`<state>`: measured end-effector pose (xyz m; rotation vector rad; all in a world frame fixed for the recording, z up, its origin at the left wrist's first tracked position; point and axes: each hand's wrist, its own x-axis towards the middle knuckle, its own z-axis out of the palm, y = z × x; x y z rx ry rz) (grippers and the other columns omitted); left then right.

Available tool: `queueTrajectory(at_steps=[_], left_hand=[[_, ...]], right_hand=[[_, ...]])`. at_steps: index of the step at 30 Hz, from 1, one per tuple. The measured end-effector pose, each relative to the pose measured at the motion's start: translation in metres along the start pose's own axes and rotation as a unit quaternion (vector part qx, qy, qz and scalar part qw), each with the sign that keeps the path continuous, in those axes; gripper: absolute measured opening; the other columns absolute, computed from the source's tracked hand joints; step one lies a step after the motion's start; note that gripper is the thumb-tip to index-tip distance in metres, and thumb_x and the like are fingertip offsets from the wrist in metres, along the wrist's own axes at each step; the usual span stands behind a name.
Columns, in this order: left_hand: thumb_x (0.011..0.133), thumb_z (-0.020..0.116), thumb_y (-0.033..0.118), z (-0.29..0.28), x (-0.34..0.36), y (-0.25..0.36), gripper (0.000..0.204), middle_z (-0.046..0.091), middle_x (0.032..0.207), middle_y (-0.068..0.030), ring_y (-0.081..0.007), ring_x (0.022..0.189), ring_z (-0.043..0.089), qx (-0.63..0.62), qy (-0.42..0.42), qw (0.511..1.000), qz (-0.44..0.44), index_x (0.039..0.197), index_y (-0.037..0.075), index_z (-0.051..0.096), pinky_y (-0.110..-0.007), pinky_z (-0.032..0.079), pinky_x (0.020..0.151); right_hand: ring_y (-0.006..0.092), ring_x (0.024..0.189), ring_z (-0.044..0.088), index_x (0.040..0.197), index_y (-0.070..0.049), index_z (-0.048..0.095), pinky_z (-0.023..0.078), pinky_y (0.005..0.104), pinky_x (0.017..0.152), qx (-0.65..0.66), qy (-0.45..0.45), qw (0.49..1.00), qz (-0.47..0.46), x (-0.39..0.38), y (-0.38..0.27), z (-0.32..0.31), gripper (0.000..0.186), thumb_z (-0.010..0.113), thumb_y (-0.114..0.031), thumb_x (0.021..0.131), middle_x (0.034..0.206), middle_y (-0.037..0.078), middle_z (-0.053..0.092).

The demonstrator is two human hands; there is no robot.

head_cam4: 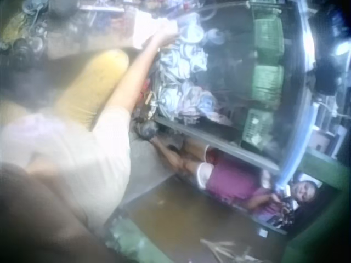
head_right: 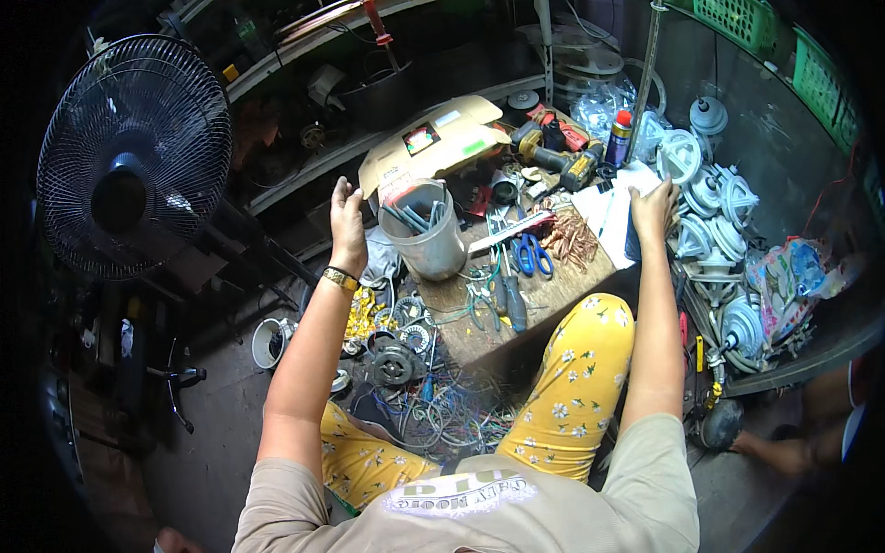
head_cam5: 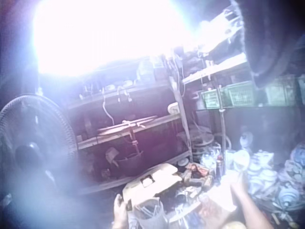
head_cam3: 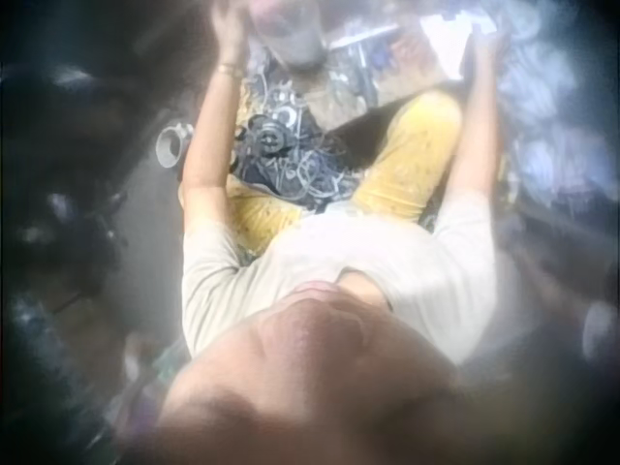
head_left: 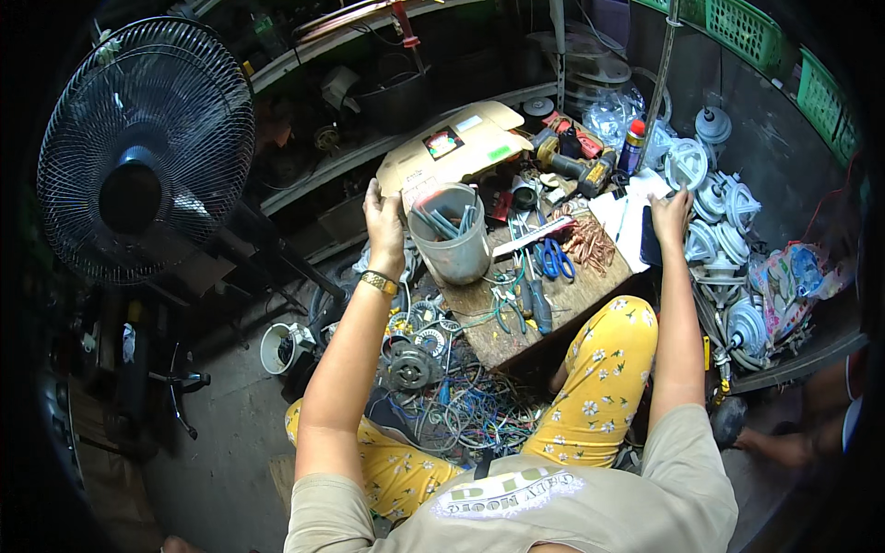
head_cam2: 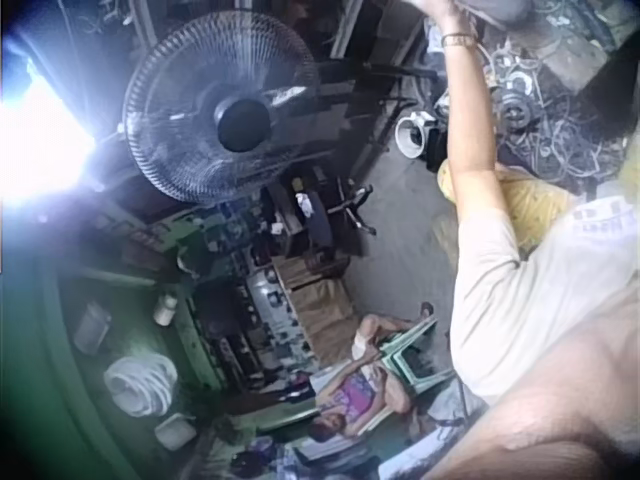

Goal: The person strips insulation from wires using a tool, then twists the wires together and applies electrical tape to the connection.

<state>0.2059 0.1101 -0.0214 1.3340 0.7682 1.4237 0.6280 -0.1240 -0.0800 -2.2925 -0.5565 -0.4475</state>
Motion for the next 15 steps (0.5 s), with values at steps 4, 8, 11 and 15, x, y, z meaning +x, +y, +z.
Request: queueTrajectory(at_steps=[4, 8, 11, 15], left_hand=[[0.086, 0.053, 0.006, -0.003, -0.042, 0.006, 0.036, 0.045, 0.113, -0.0116, -0.0211, 0.102, 0.050, 0.147, 0.007, 0.977, 0.155, 0.120, -0.003, 0.049, -0.034, 0.042, 0.092], [0.082, 0.058, 0.006, 0.016, -0.105, -0.005, 0.018, 0.059, 0.093, -0.0134, -0.0265, 0.092, 0.059, 0.265, -0.187, 0.929, 0.177, 0.099, 0.001, 0.060, -0.036, 0.046, 0.079], [0.082, 0.061, 0.010, 0.039, -0.140, -0.041, 0.014, 0.062, 0.089, -0.0153, -0.0293, 0.084, 0.062, 0.280, -0.270, 0.919, 0.064, 0.094, 0.003, 0.064, -0.037, 0.048, 0.077], [0.083, 0.065, 0.022, 0.066, -0.149, -0.095, 0.027, 0.065, 0.096, -0.0175, -0.0331, 0.088, 0.063, 0.407, -0.226, 0.885, 0.020, 0.102, 0.004, 0.065, -0.041, 0.049, 0.078]], right_hand=[[0.0457, 0.131, 0.029, 0.146, -0.006, 0.014, 0.030, 0.0599, 0.102, -0.144, -0.108, 0.980, 0.082, -0.039, 0.039, 0.009, 0.106, 0.073, -0.052, 0.070, 0.147, 0.026, 0.023], [0.0408, 0.133, 0.029, 0.147, -0.005, 0.011, 0.027, 0.0590, 0.103, -0.157, -0.173, 0.965, 0.119, -0.051, 0.039, 0.023, 0.116, 0.074, -0.058, 0.066, 0.146, 0.023, 0.028], [0.0394, 0.127, 0.035, 0.147, -0.006, 0.012, 0.032, 0.0573, 0.099, -0.176, -0.175, 0.962, 0.109, -0.049, 0.032, 0.029, 0.115, 0.076, -0.054, 0.065, 0.143, 0.022, 0.034], [0.0366, 0.123, 0.039, 0.147, -0.008, 0.013, 0.035, 0.0543, 0.097, -0.202, -0.134, 0.965, 0.096, -0.046, 0.035, 0.039, 0.111, 0.079, -0.044, 0.065, 0.137, 0.020, 0.040]])
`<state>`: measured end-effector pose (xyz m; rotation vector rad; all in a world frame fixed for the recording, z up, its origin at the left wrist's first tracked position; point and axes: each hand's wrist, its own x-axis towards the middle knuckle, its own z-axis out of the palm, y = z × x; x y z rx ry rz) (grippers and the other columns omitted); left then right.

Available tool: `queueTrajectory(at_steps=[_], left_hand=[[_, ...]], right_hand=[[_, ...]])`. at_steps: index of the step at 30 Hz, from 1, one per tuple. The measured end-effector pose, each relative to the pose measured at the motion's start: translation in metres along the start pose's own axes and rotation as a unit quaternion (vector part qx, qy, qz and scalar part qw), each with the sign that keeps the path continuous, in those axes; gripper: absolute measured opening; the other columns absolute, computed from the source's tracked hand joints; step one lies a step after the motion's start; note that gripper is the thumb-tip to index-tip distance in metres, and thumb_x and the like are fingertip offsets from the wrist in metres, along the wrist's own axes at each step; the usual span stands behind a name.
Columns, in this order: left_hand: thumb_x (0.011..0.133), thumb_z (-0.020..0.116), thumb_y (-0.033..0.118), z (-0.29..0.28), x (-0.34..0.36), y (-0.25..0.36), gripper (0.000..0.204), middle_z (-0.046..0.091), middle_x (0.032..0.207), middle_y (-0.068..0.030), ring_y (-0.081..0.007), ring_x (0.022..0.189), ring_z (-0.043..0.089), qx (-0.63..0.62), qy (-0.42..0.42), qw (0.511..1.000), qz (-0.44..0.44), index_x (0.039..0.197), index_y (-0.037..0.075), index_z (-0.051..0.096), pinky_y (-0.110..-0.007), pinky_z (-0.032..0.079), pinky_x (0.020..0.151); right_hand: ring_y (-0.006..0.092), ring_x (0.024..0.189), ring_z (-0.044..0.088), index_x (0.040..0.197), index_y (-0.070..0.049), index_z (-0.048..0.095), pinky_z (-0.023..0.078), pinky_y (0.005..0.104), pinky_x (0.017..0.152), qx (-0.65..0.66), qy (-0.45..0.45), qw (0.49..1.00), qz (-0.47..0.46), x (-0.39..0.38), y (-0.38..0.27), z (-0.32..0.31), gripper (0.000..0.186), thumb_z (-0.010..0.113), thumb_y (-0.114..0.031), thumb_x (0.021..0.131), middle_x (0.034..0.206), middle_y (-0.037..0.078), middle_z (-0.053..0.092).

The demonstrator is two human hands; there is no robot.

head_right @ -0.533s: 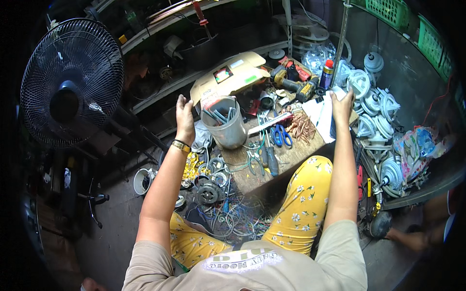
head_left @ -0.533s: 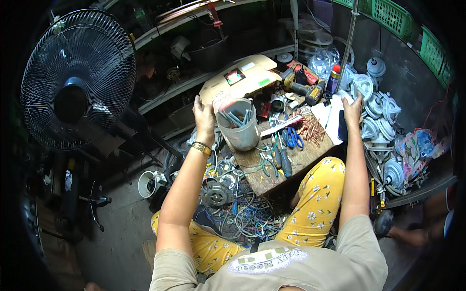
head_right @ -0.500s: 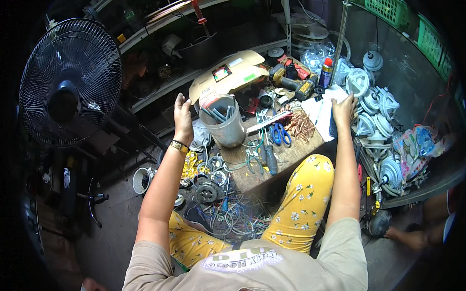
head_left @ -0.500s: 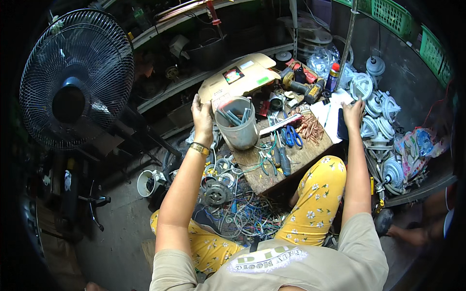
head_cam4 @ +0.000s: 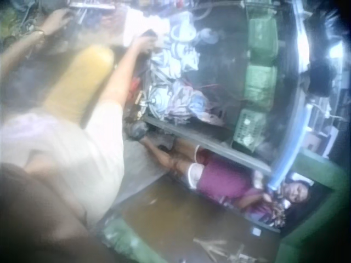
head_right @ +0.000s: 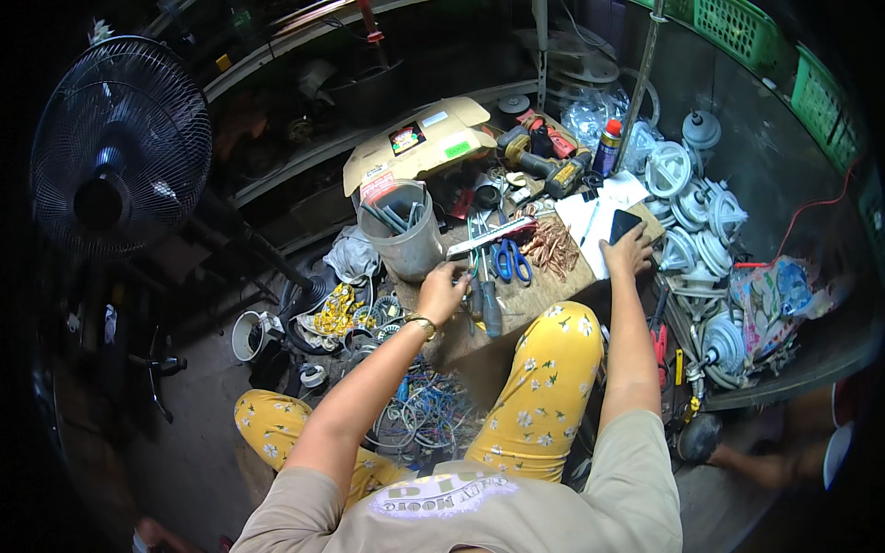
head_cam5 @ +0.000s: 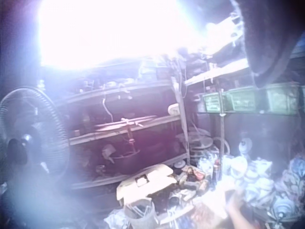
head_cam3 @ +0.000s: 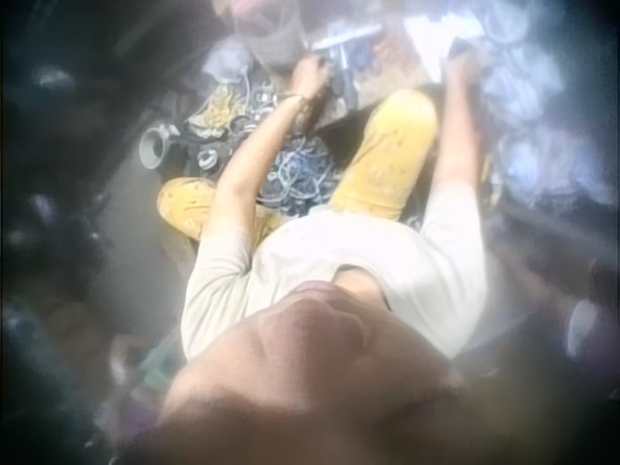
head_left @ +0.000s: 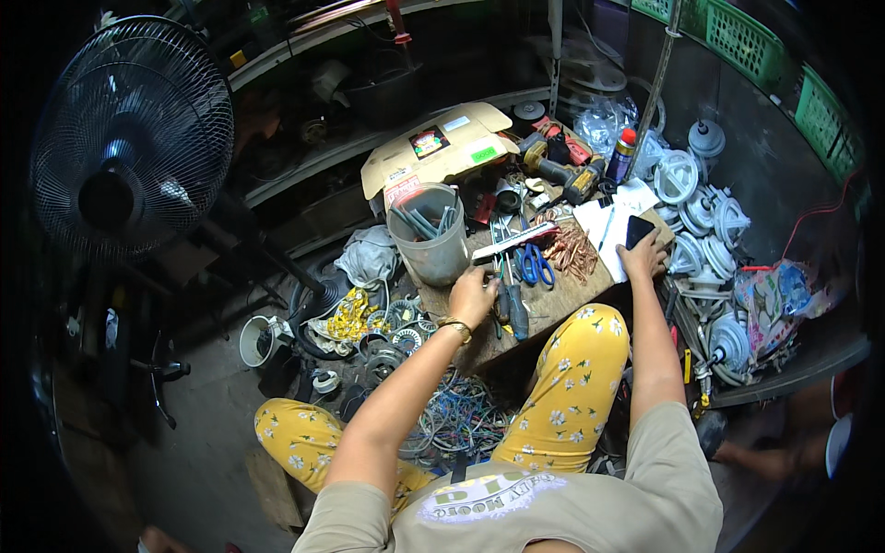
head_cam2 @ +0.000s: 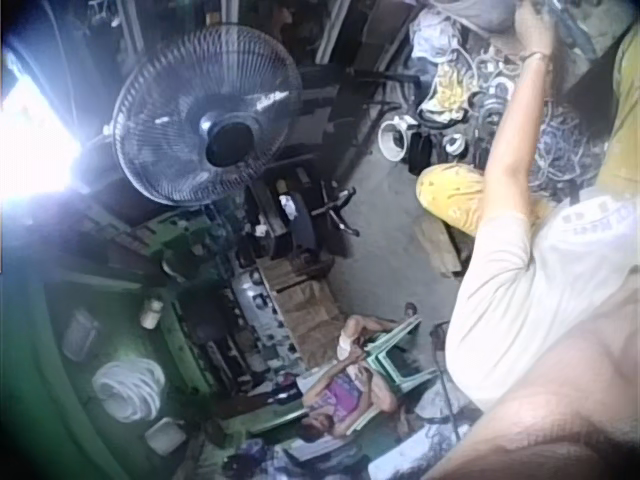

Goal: The person strips insulation from wires using a tool, then twists the wires together and applies electrical tape to the connection.

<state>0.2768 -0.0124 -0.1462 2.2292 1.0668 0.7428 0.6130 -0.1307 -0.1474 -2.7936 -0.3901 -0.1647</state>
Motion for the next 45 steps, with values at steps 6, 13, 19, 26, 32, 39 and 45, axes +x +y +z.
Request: queueTrajectory(at_steps=[6, 13, 19, 26, 32, 39, 45], left_hand=[[0.078, 0.067, 0.031, 0.022, 0.026, 0.013, 0.027, 0.067, 0.086, -0.0162, -0.0339, 0.082, 0.065, 0.122, -0.046, 0.988, -0.086, 0.087, 0.006, 0.066, -0.046, 0.051, 0.072], [0.077, 0.057, 0.027, 0.011, 0.051, 0.037, 0.026, 0.067, 0.089, -0.0200, -0.0373, 0.084, 0.065, 0.131, -0.071, 0.984, -0.100, 0.090, 0.005, 0.064, -0.047, 0.051, 0.076], [0.084, 0.050, 0.026, -0.049, 0.077, 0.067, 0.029, 0.065, 0.095, -0.0228, -0.0392, 0.091, 0.063, 0.119, -0.093, 0.988, -0.035, 0.099, 0.004, 0.059, -0.050, 0.048, 0.080], [0.087, 0.052, 0.020, -0.110, 0.066, 0.093, 0.022, 0.064, 0.089, -0.0231, -0.0407, 0.085, 0.061, 0.137, -0.140, 0.974, 0.114, 0.100, 0.004, 0.058, -0.048, 0.047, 0.074], [0.094, 0.054, 0.019, -0.154, 0.033, 0.103, 0.013, 0.042, 0.066, 0.0050, -0.0036, 0.059, 0.039, -0.227, -0.228, 0.947, 0.016, 0.094, 0.006, 0.053, -0.021, 0.033, 0.051], [0.095, 0.055, 0.024, -0.243, -0.023, 0.086, 0.017, 0.044, 0.061, 0.0031, -0.0050, 0.051, 0.041, -0.431, -0.147, 0.884, -0.104, 0.091, 0.008, 0.050, -0.020, 0.036, 0.048], [0.094, 0.054, 0.016, -0.268, -0.044, 0.077, 0.010, 0.051, 0.061, -0.0002, -0.0069, 0.053, 0.048, -0.501, -0.057, 0.863, -0.044, 0.094, 0.008, 0.049, -0.020, 0.039, 0.048]], right_hand=[[0.0364, 0.122, 0.039, 0.147, -0.010, 0.014, 0.035, 0.0542, 0.096, 0.018, -0.012, 0.999, 0.028, 0.009, 0.004, 0.005, 0.106, 0.078, -0.039, 0.067, 0.136, 0.020, 0.041], [0.0372, 0.123, 0.038, 0.146, -0.011, 0.016, 0.036, 0.0531, 0.098, 0.037, 0.005, 0.999, 0.036, 0.022, 0.008, 0.010, 0.104, 0.078, -0.038, 0.067, 0.135, 0.020, 0.041], [0.0407, 0.126, 0.034, 0.149, -0.014, 0.002, 0.030, 0.0636, 0.098, 0.020, 0.012, 1.000, 0.002, 0.015, -0.002, 0.009, 0.118, 0.081, -0.040, 0.064, 0.142, 0.022, 0.032], [0.0324, 0.117, 0.048, 0.119, -0.011, 0.055, 0.043, 0.0517, 0.092, 0.046, -0.043, 0.762, -0.645, -0.065, -0.127, -0.010, 0.039, 0.059, -0.016, 0.080, 0.124, 0.011, 0.054], [0.0306, 0.108, 0.055, 0.118, -0.013, 0.054, 0.047, 0.0530, 0.087, -0.069, -0.047, 0.701, -0.708, -0.064, -0.136, 0.030, 0.030, 0.046, -0.013, 0.088, 0.114, 0.009, 0.055], [0.0351, 0.100, 0.056, 0.102, -0.005, 0.060, 0.049, 0.0424, 0.083, 0.057, -0.094, 0.783, -0.612, -0.064, -0.149, -0.012, 0.034, 0.064, -0.003, 0.068, 0.101, 0.017, 0.055], [0.0190, 0.064, 0.056, 0.105, -0.005, 0.059, 0.047, 0.0348, 0.061, 0.528, -0.372, 0.714, -0.269, -0.087, -0.164, -0.073, 0.031, 0.065, -0.025, 0.082, 0.072, 0.004, 0.060]])
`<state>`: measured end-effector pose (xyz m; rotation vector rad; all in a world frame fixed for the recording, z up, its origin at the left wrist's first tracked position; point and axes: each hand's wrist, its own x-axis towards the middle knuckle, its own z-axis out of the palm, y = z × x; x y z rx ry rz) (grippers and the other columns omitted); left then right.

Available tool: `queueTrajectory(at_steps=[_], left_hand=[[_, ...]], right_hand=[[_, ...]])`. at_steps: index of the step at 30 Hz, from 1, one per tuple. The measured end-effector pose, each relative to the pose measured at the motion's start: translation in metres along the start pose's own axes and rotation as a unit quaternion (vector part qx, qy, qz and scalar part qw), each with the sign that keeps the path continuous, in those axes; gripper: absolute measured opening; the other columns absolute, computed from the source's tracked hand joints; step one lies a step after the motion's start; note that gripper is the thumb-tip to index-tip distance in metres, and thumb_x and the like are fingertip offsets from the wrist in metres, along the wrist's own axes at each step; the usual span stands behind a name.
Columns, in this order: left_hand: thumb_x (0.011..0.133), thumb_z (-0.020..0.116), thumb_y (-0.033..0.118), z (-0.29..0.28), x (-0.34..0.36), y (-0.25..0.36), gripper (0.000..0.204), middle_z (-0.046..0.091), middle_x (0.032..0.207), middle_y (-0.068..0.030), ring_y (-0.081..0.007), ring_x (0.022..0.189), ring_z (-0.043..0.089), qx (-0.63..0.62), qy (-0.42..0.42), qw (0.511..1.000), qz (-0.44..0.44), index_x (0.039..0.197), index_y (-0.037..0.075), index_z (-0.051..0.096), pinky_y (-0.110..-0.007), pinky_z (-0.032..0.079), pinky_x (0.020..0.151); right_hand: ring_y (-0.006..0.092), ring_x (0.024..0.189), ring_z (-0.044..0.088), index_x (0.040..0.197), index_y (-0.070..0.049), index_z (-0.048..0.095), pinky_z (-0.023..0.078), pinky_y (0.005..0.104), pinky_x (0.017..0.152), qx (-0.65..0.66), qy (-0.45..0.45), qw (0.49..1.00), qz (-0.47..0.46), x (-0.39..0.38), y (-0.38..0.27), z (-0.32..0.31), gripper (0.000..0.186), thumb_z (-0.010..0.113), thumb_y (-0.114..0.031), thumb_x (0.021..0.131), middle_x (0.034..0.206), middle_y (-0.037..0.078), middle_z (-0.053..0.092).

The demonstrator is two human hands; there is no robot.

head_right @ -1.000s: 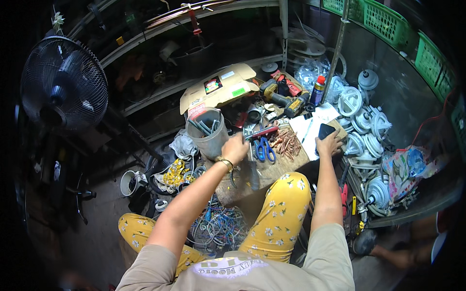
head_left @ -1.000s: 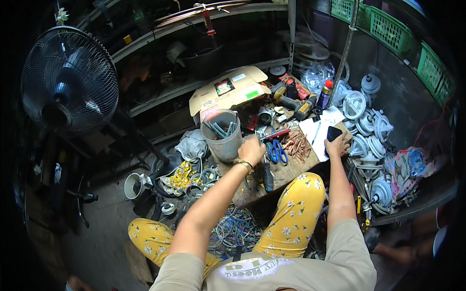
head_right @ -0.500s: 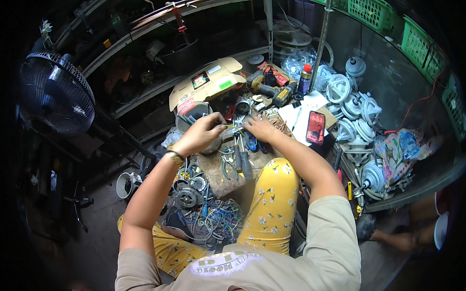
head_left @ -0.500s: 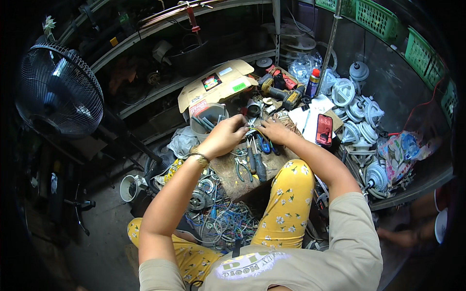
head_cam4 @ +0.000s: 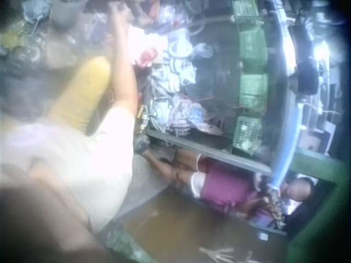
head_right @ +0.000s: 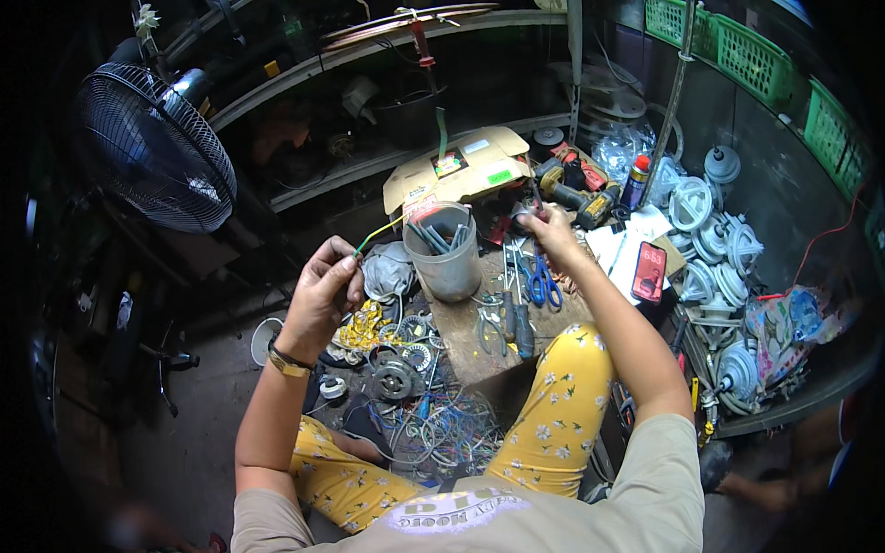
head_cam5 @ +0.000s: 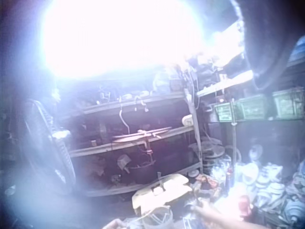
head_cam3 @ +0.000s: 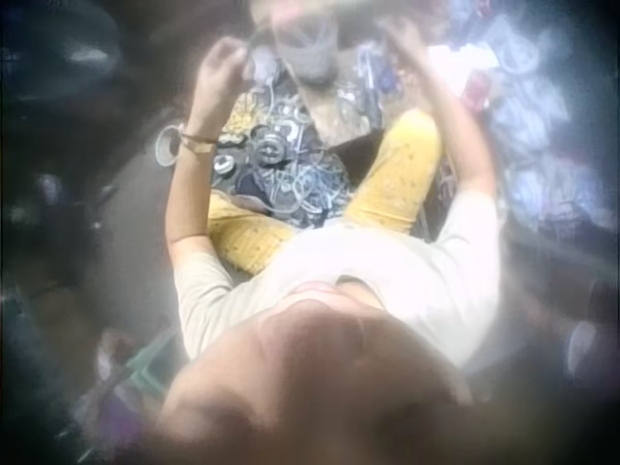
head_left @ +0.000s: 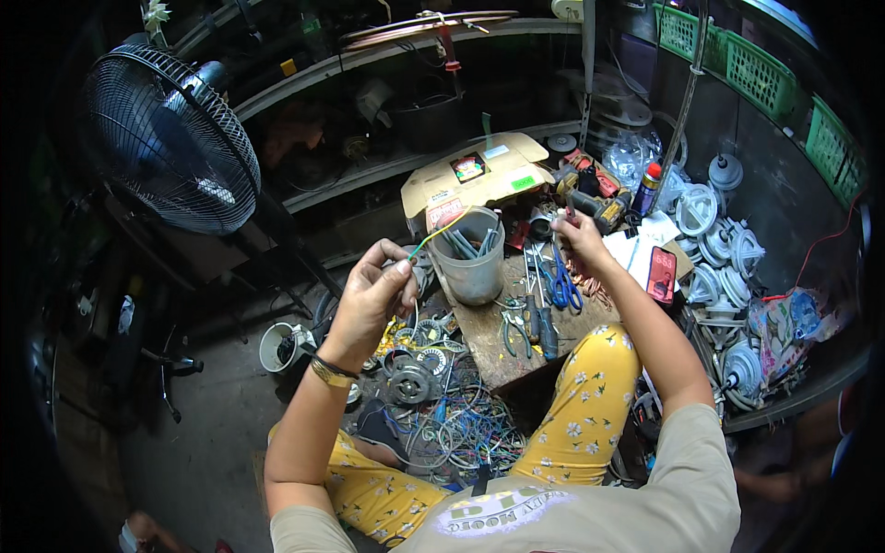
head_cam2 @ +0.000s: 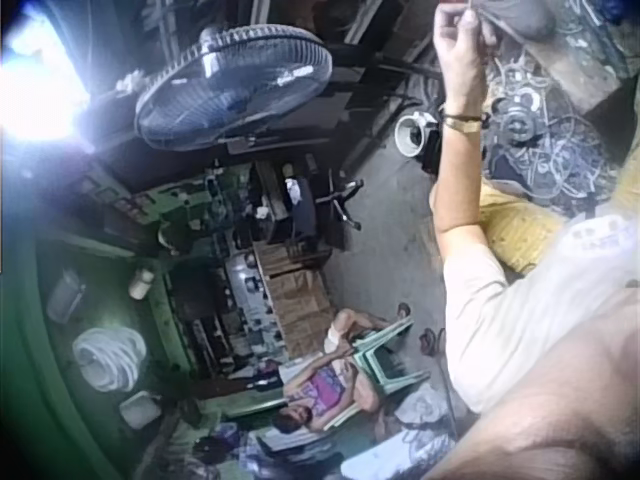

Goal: The person strips insulation from wires using a tool, then twists the wires together and applies electrical tape to the connection.

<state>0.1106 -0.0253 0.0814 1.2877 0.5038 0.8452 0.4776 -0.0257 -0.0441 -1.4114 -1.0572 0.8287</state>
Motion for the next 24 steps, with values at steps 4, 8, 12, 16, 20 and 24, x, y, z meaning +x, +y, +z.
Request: queueTrajectory(at_steps=[4, 8, 12, 16, 20, 24], left_hand=[[0.095, 0.053, 0.014, -0.013, -0.016, -0.023, 0.009, 0.055, 0.064, -0.0016, -0.0052, 0.054, 0.048, 0.045, 0.027, 0.998, 0.035, 0.097, 0.007, 0.048, -0.018, 0.034, 0.048], [0.094, 0.055, 0.015, -0.018, -0.032, -0.035, 0.011, 0.056, 0.066, -0.0006, -0.0047, 0.057, 0.050, 0.091, 0.020, 0.995, 0.044, 0.096, 0.006, 0.048, -0.019, 0.035, 0.050], [0.093, 0.055, 0.011, -0.038, -0.053, -0.047, 0.011, 0.056, 0.073, -0.0027, -0.0071, 0.061, 0.054, 0.142, -0.018, 0.989, 0.033, 0.095, 0.005, 0.046, -0.020, 0.040, 0.053], [0.094, 0.051, 0.014, -0.064, -0.054, -0.063, 0.016, 0.060, 0.087, -0.0065, -0.0116, 0.077, 0.057, 0.076, -0.093, 0.991, -0.063, 0.104, 0.003, 0.047, -0.025, 0.046, 0.069], [0.097, 0.048, 0.021, -0.055, -0.044, -0.053, 0.033, 0.056, 0.079, -0.0014, -0.0072, 0.066, 0.049, -0.059, -0.066, 0.994, -0.058, 0.123, 0.000, 0.046, -0.020, 0.039, 0.058], [0.089, 0.056, 0.003, -0.048, -0.049, -0.048, 0.016, 0.059, 0.064, -0.0073, -0.0154, 0.053, 0.055, 0.403, 0.123, 0.884, 0.203, 0.102, 0.003, 0.065, -0.027, 0.040, 0.050]], right_hand=[[0.0037, 0.048, 0.045, 0.113, -0.003, 0.058, 0.037, 0.0192, 0.043, 0.249, -0.120, 0.960, -0.053, -0.038, -0.084, 0.095, 0.041, 0.058, -0.039, 0.092, 0.062, -0.003, 0.051], [0.0030, 0.048, 0.047, 0.104, -0.004, 0.063, 0.036, 0.0167, 0.044, 0.245, -0.053, 0.956, -0.153, -0.042, -0.121, 0.132, 0.032, 0.061, -0.033, 0.091, 0.069, 0.001, 0.058], [0.0045, 0.047, 0.049, 0.093, -0.003, 0.065, 0.037, 0.0181, 0.043, 0.257, -0.011, 0.956, -0.141, -0.044, -0.140, 0.154, 0.028, 0.061, -0.030, 0.092, 0.066, 0.001, 0.059], [0.0053, 0.054, 0.055, 0.089, -0.002, 0.065, 0.041, 0.0183, 0.047, 0.255, -0.104, 0.957, -0.096, -0.052, -0.138, 0.181, 0.027, 0.062, -0.028, 0.091, 0.068, 0.002, 0.062], [0.0054, 0.057, 0.056, 0.088, -0.004, 0.064, 0.042, 0.0191, 0.050, 0.248, -0.130, 0.955, -0.099, -0.062, -0.125, 0.203, 0.024, 0.063, -0.028, 0.090, 0.073, 0.001, 0.063], [0.0054, 0.047, 0.046, 0.083, -0.007, 0.060, 0.038, 0.0204, 0.045, 0.246, -0.191, 0.950, 0.031, -0.052, -0.118, 0.193, 0.020, 0.064, -0.026, 0.089, 0.061, -0.002, 0.054]])
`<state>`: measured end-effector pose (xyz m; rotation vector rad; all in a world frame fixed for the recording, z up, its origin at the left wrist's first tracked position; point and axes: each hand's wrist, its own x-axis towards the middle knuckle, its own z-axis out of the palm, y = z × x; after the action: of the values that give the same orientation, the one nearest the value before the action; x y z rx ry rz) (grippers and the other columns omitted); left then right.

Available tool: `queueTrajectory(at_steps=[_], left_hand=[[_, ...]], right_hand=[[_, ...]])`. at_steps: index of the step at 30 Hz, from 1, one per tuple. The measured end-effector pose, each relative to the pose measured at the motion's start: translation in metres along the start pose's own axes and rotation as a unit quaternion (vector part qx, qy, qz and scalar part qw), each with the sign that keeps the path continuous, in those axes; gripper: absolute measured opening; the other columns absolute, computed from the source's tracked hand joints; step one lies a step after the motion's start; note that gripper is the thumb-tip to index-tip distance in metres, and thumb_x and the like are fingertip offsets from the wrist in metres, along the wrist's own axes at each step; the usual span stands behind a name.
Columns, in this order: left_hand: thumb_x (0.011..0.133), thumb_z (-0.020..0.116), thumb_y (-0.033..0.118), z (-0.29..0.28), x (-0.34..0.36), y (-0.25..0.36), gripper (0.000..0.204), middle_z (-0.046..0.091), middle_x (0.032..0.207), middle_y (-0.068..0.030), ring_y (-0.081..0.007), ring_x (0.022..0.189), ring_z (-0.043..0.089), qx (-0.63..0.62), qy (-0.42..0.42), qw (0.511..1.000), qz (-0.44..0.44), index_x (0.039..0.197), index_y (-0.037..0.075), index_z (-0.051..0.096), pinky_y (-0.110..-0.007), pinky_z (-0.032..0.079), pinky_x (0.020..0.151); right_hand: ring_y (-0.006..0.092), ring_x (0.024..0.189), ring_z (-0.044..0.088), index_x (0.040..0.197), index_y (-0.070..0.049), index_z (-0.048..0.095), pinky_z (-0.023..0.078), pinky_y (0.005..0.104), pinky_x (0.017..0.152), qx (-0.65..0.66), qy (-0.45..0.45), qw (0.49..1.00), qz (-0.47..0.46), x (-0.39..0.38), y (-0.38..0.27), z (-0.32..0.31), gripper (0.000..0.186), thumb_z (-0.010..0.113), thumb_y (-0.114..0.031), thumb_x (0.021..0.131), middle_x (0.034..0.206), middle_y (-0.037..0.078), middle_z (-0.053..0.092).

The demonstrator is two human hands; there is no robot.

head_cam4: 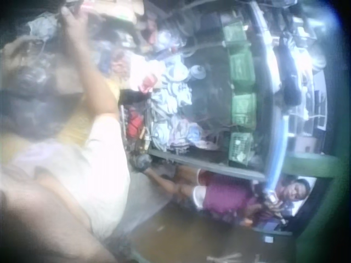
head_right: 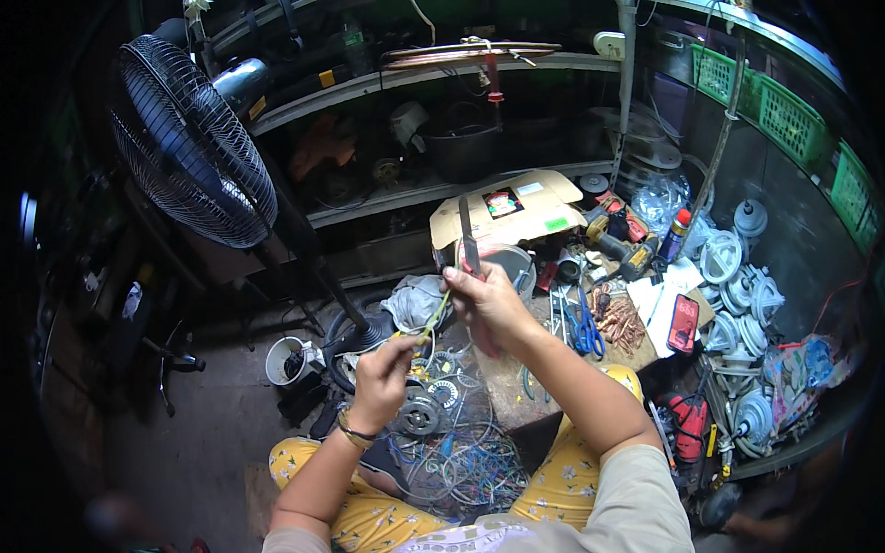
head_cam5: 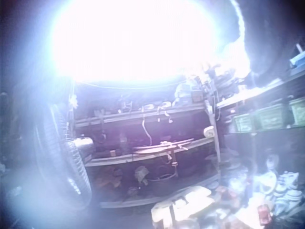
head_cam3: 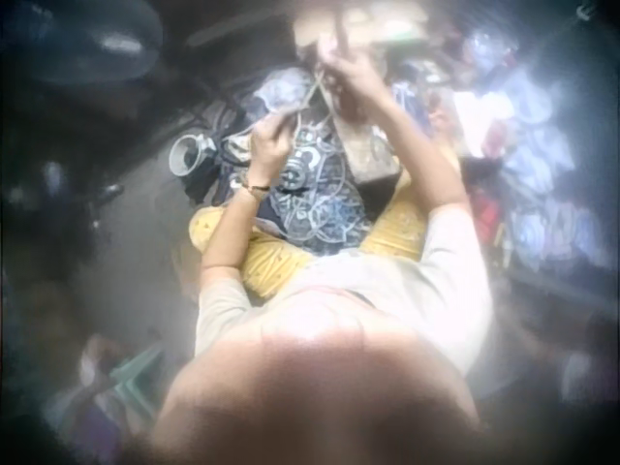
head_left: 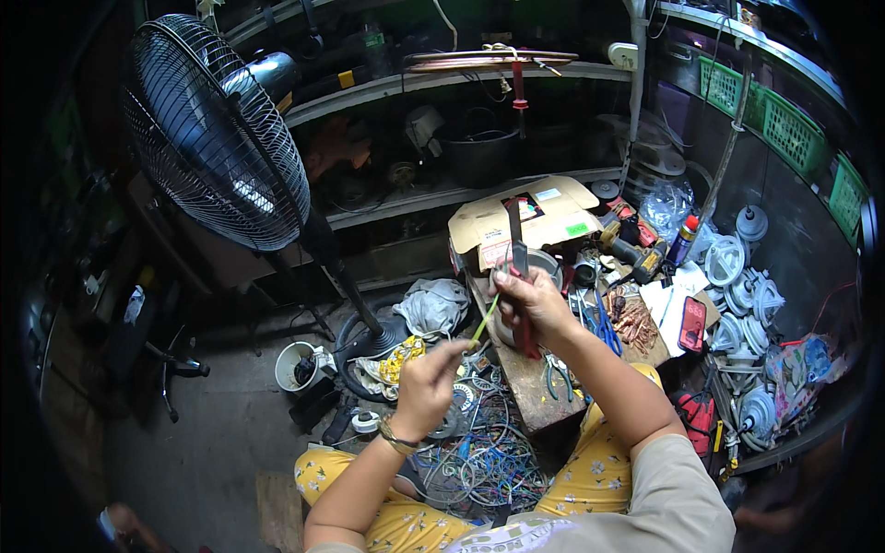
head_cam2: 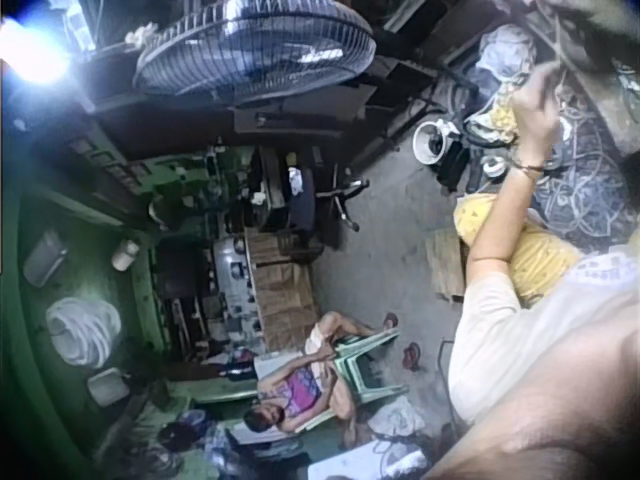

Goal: The person strips insulation from wires using a tool, then twists the wires together and applies electrical tape to the connection.

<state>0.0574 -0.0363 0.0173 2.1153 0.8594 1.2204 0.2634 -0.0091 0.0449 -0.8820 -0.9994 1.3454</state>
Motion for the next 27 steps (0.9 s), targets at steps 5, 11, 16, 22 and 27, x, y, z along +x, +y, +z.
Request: queueTrajectory(at_steps=[5, 11, 16, 22, 27], left_hand=[[0.092, 0.054, 0.009, 0.009, -0.020, -0.013, 0.018, 0.054, 0.062, -0.0031, -0.0104, 0.051, 0.048, -0.127, 0.024, 0.986, -0.104, 0.108, 0.003, 0.056, -0.025, 0.037, 0.048], [0.098, 0.048, 0.019, 0.013, -0.009, -0.035, 0.010, 0.040, 0.059, 0.0043, -0.0029, 0.048, 0.031, -0.349, 0.084, 0.904, -0.232, 0.095, 0.009, 0.044, -0.020, 0.024, 0.042], [0.096, 0.052, 0.020, 0.008, -0.002, -0.040, 0.011, 0.046, 0.061, 0.0038, -0.0024, 0.046, 0.036, -0.382, 0.067, 0.876, -0.287, 0.095, 0.010, 0.048, -0.018, 0.027, 0.040], [0.091, 0.061, 0.012, 0.008, 0.003, -0.045, 0.011, 0.056, 0.075, 0.0022, -0.0047, 0.065, 0.050, -0.324, 0.088, 0.905, -0.260, 0.092, 0.002, 0.057, -0.019, 0.041, 0.057], [0.090, 0.062, 0.009, 0.014, 0.002, -0.059, 0.010, 0.058, 0.075, 0.0015, -0.0058, 0.065, 0.052, -0.250, 0.106, 0.944, -0.189, 0.091, 0.000, 0.059, -0.020, 0.042, 0.060]], right_hand=[[0.0045, 0.046, 0.039, 0.096, -0.006, 0.058, 0.035, 0.0207, 0.043, -0.023, -0.008, 0.999, 0.028, 0.006, 0.023, -0.001, 0.023, 0.060, -0.029, 0.092, 0.057, -0.005, 0.042], [0.0052, 0.057, 0.048, 0.109, -0.006, 0.055, 0.041, 0.0199, 0.051, -0.061, -0.001, 0.998, 0.012, 0.009, 0.021, -0.006, 0.028, 0.056, -0.030, 0.094, 0.074, -0.001, 0.052], [0.0088, 0.063, 0.055, 0.113, -0.005, 0.048, 0.047, 0.0230, 0.055, -0.085, -0.047, 0.991, -0.092, 0.006, 0.034, 0.000, 0.027, 0.058, -0.021, 0.094, 0.082, 0.003, 0.057], [0.0039, 0.071, 0.047, 0.118, -0.003, 0.048, 0.039, 0.0193, 0.064, -0.273, -0.066, 0.955, -0.096, 0.000, 0.038, 0.005, 0.033, 0.048, -0.029, 0.098, 0.081, -0.003, 0.051], [0.0039, 0.072, 0.045, 0.111, -0.002, 0.053, 0.038, 0.0203, 0.064, -0.191, -0.030, 0.972, -0.137, 0.000, 0.047, 0.016, 0.028, 0.057, -0.024, 0.094, 0.081, -0.002, 0.050]])
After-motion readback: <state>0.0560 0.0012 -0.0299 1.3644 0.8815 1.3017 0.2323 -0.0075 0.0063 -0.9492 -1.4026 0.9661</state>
